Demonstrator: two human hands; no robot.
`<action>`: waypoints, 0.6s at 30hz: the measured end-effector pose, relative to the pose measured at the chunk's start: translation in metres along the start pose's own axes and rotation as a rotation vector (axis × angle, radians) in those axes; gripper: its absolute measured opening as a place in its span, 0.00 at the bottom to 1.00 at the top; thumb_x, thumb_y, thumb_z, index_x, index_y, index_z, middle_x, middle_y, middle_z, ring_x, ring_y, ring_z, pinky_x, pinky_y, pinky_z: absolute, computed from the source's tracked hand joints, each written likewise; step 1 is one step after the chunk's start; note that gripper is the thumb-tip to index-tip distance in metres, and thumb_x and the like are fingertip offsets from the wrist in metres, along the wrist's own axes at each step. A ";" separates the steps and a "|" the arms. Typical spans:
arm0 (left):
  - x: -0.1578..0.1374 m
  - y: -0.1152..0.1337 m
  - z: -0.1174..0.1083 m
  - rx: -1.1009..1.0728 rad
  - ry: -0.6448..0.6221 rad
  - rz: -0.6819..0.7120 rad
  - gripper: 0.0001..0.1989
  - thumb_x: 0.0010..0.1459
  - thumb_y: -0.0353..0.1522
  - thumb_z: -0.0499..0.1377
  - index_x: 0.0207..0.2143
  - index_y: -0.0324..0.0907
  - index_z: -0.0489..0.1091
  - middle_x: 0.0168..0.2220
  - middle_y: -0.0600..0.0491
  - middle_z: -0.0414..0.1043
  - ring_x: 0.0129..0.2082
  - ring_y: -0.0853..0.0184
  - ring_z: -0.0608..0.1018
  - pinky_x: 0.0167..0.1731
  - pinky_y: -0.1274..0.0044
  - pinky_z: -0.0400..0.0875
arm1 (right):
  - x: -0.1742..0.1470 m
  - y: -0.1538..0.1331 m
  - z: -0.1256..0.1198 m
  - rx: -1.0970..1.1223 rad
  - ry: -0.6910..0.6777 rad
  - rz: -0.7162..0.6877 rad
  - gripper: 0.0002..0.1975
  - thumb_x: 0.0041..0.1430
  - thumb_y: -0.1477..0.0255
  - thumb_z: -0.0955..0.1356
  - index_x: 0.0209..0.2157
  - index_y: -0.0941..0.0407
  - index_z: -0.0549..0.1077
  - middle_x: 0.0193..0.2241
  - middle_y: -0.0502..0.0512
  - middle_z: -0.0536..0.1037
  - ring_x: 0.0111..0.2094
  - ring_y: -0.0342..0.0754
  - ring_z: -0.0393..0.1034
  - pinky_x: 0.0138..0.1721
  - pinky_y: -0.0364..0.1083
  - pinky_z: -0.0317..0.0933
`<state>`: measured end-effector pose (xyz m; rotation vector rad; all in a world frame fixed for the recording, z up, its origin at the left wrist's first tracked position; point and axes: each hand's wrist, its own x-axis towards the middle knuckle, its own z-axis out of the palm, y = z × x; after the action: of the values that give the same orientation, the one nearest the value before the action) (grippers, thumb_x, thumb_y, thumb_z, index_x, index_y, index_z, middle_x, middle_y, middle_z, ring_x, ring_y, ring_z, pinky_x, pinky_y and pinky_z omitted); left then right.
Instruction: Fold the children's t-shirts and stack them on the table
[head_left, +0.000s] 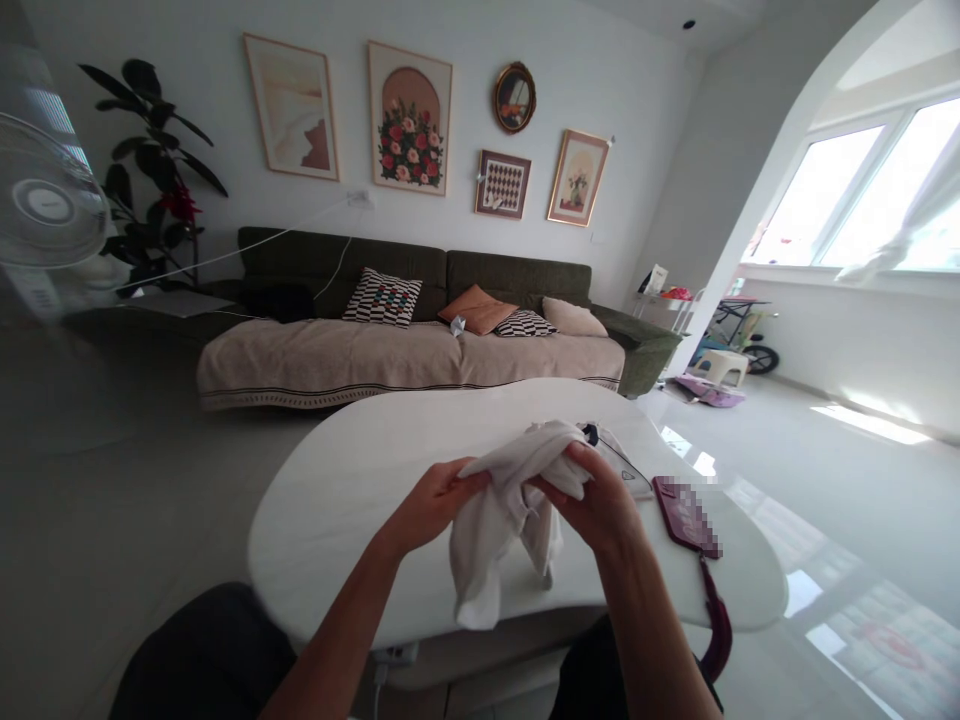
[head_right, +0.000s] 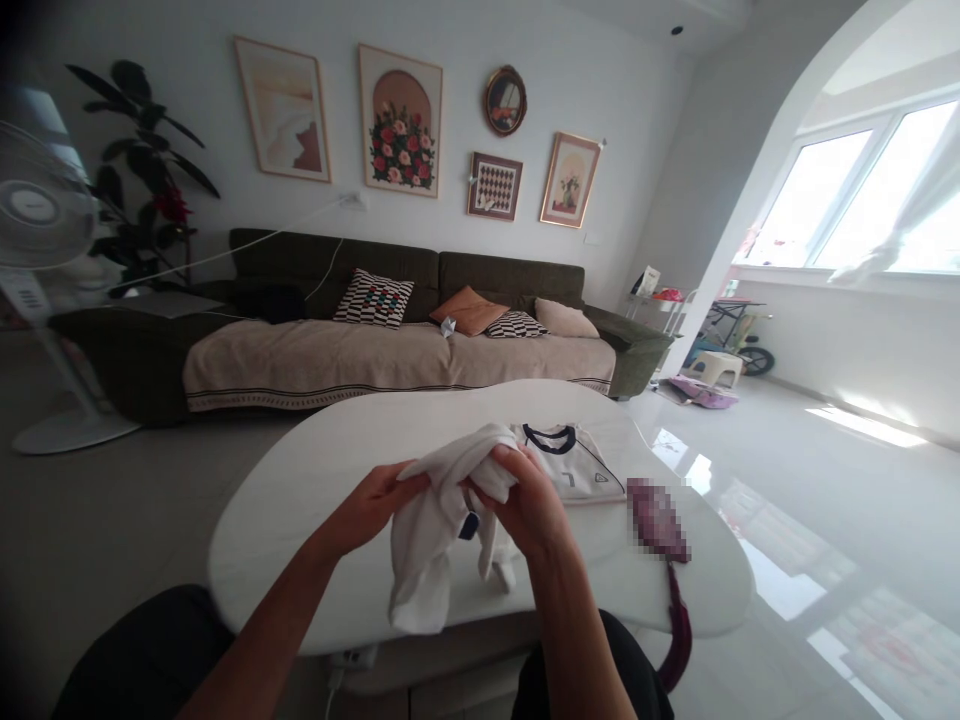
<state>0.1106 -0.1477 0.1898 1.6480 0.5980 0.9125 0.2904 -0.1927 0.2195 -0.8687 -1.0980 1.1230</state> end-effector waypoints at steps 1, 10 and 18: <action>0.000 0.002 -0.005 -0.001 0.044 -0.004 0.17 0.54 0.41 0.54 0.40 0.39 0.71 0.31 0.53 0.73 0.32 0.66 0.72 0.31 0.78 0.65 | 0.000 -0.003 -0.003 -0.050 -0.010 -0.003 0.13 0.48 0.59 0.64 0.20 0.54 0.62 0.16 0.46 0.60 0.18 0.40 0.54 0.21 0.42 0.56; 0.001 0.042 -0.025 -0.009 0.228 0.012 0.18 0.49 0.43 0.58 0.38 0.40 0.72 0.28 0.54 0.74 0.26 0.68 0.73 0.22 0.81 0.64 | 0.013 -0.011 -0.023 -0.230 0.031 -0.195 0.12 0.44 0.69 0.69 0.23 0.56 0.60 0.18 0.42 0.58 0.20 0.37 0.52 0.21 0.37 0.49; 0.013 0.014 -0.023 -0.268 0.528 -0.100 0.21 0.47 0.45 0.59 0.33 0.35 0.71 0.23 0.53 0.72 0.21 0.69 0.72 0.20 0.80 0.65 | 0.001 0.020 0.007 -0.775 0.462 -0.395 0.13 0.51 0.62 0.66 0.33 0.56 0.67 0.27 0.50 0.69 0.26 0.42 0.62 0.27 0.43 0.58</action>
<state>0.0981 -0.1282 0.2092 1.1259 0.8625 1.3036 0.2788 -0.1868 0.2032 -1.3480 -1.2402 0.1176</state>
